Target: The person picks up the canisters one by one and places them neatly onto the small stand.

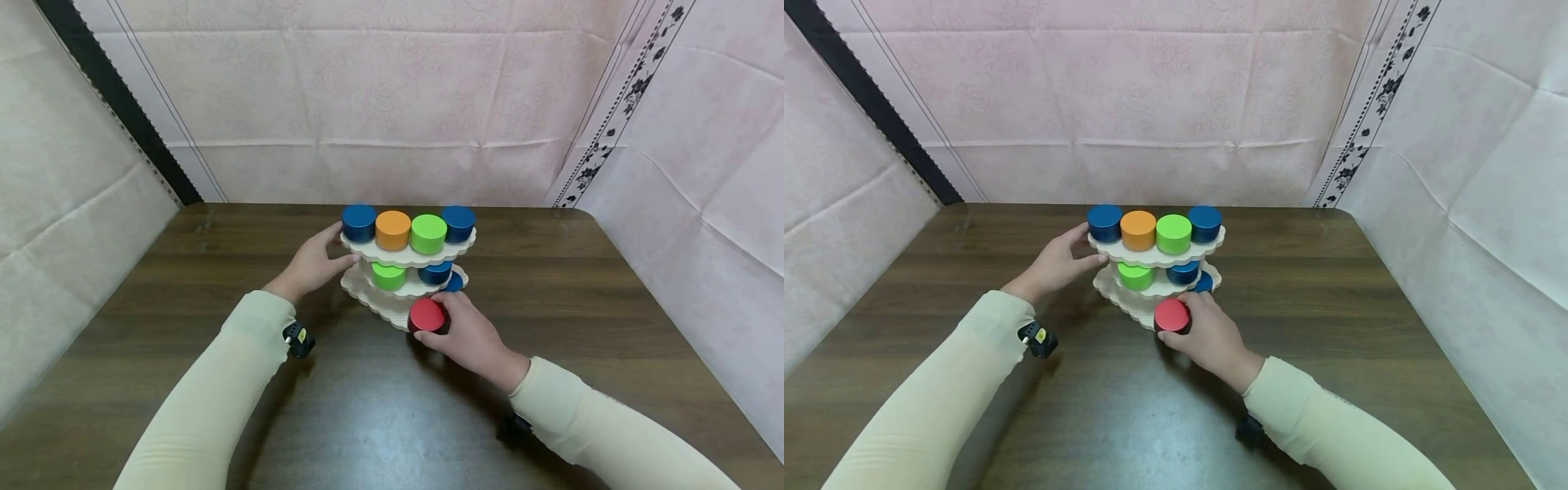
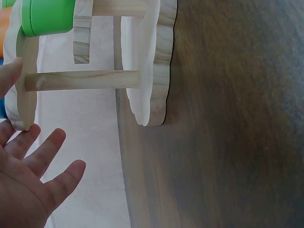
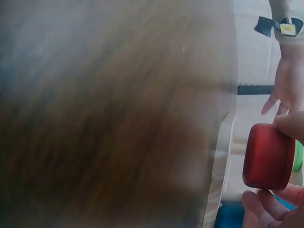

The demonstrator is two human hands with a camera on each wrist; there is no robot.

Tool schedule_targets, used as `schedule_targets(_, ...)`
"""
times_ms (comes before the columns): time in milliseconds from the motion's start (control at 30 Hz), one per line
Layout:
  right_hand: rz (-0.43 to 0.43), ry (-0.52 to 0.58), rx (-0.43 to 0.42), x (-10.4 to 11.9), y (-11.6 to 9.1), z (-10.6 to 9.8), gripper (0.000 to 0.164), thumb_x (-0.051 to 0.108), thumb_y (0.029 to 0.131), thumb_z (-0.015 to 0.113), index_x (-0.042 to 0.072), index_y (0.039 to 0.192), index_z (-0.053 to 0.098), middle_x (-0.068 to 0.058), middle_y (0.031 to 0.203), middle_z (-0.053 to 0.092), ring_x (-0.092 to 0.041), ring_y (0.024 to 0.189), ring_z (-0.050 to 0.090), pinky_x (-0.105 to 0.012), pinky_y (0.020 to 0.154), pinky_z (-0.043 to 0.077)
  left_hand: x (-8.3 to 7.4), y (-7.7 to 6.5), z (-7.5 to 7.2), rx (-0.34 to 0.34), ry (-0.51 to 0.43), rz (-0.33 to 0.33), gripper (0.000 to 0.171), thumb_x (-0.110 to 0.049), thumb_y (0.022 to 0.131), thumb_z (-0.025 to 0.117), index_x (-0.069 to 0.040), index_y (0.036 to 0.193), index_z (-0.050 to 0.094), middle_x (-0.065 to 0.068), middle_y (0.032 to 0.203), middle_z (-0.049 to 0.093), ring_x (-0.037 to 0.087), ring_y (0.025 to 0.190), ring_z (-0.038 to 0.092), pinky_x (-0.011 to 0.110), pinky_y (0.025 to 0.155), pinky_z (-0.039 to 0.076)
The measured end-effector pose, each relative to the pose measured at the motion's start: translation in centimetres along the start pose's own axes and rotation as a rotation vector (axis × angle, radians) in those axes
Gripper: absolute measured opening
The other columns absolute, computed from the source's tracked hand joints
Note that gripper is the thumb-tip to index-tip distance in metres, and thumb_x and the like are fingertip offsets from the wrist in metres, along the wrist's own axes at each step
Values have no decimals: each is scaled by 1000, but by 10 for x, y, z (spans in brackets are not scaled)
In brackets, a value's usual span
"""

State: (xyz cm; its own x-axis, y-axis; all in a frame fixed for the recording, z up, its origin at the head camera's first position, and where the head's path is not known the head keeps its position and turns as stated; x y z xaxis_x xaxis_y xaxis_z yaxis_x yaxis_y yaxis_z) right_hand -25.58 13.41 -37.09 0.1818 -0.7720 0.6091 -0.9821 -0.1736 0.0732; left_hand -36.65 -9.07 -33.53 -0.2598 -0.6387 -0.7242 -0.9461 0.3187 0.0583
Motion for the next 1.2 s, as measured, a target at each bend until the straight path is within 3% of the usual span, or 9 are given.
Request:
schedule_targets(500, -17, -89, 6, 10, 5, 15, 64, 37, 76, 81, 10, 129, 55, -5, 118, 55, -19, 101, 53, -34, 77, 53, 1, 0, 1, -1, -15, -9, 77, -35, 93, 64, -14, 154, 23, 10, 153, 35, 30, 133, 41, 53, 107, 37)
schedule_targets(800, 17, -189, 10, 12, 10, 17, 68, 44, 76, 80, 12, 131, 56, -7, 113, 58, -20, 96, 55, -34, 65, 53, 2, -1, 0, -5, -17, -13, 77, -34, 93, 64, -14, 154, 23, 10, 154, 34, 31, 133, 41, 53, 106, 39)
schedule_targets(1200, 61, -184, 2, 7, 12, 12, 67, 48, 75, 79, 7, 124, 58, -8, 110, 62, -21, 91, 56, -31, 67, 53, 3, 0, 1, 5, -30, -13, 78, -35, 93, 64, -14, 155, 22, 9, 155, 33, 31, 134, 41, 52, 105, 40)
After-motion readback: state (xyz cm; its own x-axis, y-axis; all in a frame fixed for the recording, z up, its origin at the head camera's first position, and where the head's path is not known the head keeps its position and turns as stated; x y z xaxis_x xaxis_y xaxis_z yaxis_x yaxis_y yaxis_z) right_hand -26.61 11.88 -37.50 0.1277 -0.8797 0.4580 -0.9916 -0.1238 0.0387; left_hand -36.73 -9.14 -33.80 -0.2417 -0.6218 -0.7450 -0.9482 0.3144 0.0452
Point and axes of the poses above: each hand's wrist, its own y-axis towards the middle knuckle, its own z-axis out of the palm, x = y × z, the point moved 9 cm from there along y, towards the middle knuckle
